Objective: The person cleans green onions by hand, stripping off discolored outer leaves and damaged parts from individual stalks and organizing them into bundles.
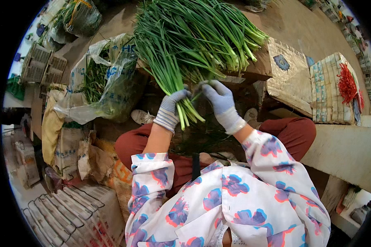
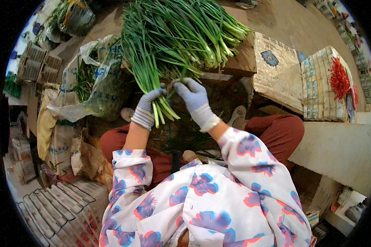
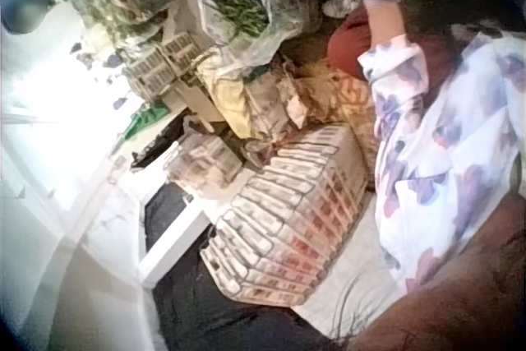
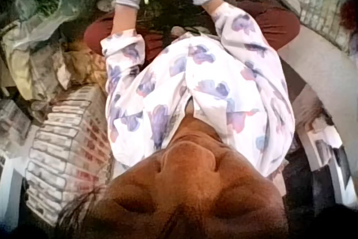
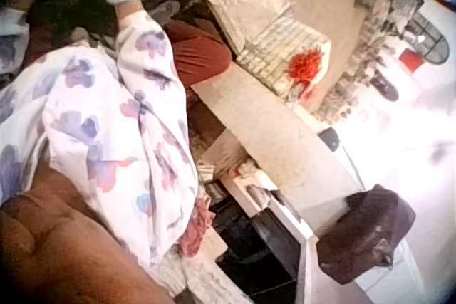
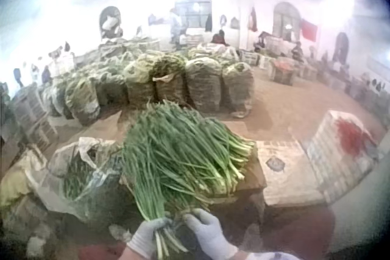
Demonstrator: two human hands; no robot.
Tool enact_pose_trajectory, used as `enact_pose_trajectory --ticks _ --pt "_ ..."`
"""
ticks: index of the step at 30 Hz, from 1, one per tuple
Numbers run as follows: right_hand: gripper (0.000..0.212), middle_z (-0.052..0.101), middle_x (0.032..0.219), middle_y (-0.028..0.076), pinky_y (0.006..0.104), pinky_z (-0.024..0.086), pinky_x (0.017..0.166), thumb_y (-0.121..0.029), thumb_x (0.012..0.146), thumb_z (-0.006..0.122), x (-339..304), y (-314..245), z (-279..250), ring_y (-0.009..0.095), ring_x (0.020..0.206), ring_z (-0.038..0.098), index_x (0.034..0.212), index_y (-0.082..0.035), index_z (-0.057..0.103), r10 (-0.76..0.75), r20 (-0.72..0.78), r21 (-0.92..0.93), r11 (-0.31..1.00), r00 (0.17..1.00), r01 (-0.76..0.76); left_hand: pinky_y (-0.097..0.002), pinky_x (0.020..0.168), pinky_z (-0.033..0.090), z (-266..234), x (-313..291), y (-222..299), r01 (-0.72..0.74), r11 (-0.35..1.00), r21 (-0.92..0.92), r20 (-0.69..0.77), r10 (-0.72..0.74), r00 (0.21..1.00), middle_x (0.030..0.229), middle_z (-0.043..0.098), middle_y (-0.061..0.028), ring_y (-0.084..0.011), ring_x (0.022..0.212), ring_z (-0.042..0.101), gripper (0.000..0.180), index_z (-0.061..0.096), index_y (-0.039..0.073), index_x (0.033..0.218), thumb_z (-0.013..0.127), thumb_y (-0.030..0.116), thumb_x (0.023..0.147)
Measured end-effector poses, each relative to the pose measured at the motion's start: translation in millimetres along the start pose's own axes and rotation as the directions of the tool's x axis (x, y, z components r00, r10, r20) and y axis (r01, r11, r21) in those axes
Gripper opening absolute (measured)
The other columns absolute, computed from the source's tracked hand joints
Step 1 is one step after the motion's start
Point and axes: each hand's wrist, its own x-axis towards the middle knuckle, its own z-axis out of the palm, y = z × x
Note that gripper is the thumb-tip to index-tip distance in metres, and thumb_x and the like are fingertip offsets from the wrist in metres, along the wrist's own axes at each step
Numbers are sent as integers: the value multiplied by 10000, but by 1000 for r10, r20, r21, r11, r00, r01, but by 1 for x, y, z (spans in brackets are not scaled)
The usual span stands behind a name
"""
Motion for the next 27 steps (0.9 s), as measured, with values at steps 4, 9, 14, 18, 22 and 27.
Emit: enact_pose_trajectory --ticks 4,9,14,18,22,27 --pt "177 629 815 62 252 471 684 -124 873 520 -59 -33 -32 102 760 578 987 -3 582 224 315 -37 974 922 -224 -420 765 519 -3 -6 22 -56 931 -361 -41 44 998 746 579 -82 -227 715 602 242 512 11 1028 544 39 789" --pt "247 618 837 129 341 483 679 -222 791 605 -67 -35 -106 268 740 604 1012 -111 598 775 374 -843 55 510 535 -303 663 449 -11 -1 55 -182 807 -562 197 345 918 828 531 -62 -128 689 516 99 477 20 930 511 84 863" --pt "395 611 867 135 417 470 668 -396 756 596 -3 -105 -89 306 804 597 976 -69 574 -480 264 -923 126 836 363 -273 618 362 0 -8 67 -327 780 -534 299 535 790 685 370 3 -101 595 382 113 452 33 866 499 132 894" --pt "413 609 786 185 442 458 629 -465 822 498 61 -134 -93 348 754 597 881 -61 560 -217 125 -978 -191 968 83 -264 561 345 23 5 68 -310 800 -514 400 543 738 638 362 11 -92 547 370 63 496 65 854 513 119 882" --pt "374 589 623 161 456 446 557 -431 838 484 53 -128 -94 361 628 587 744 -81 577 -354 130 -990 -94 926 103 -267 534 382 31 21 48 -242 909 -341 303 350 887 692 479 14 -97 541 414 145 535 83 978 568 139 848" --pt "321 582 606 157 437 445 528 -378 836 515 34 -122 -90 349 594 582 712 -89 578 -487 93 -996 -44 868 82 -393 856 477 39 57 17 -79 985 -151 244 114 963 1067 601 -157 -267 1036 562 202 533 61 1009 577 157 837"
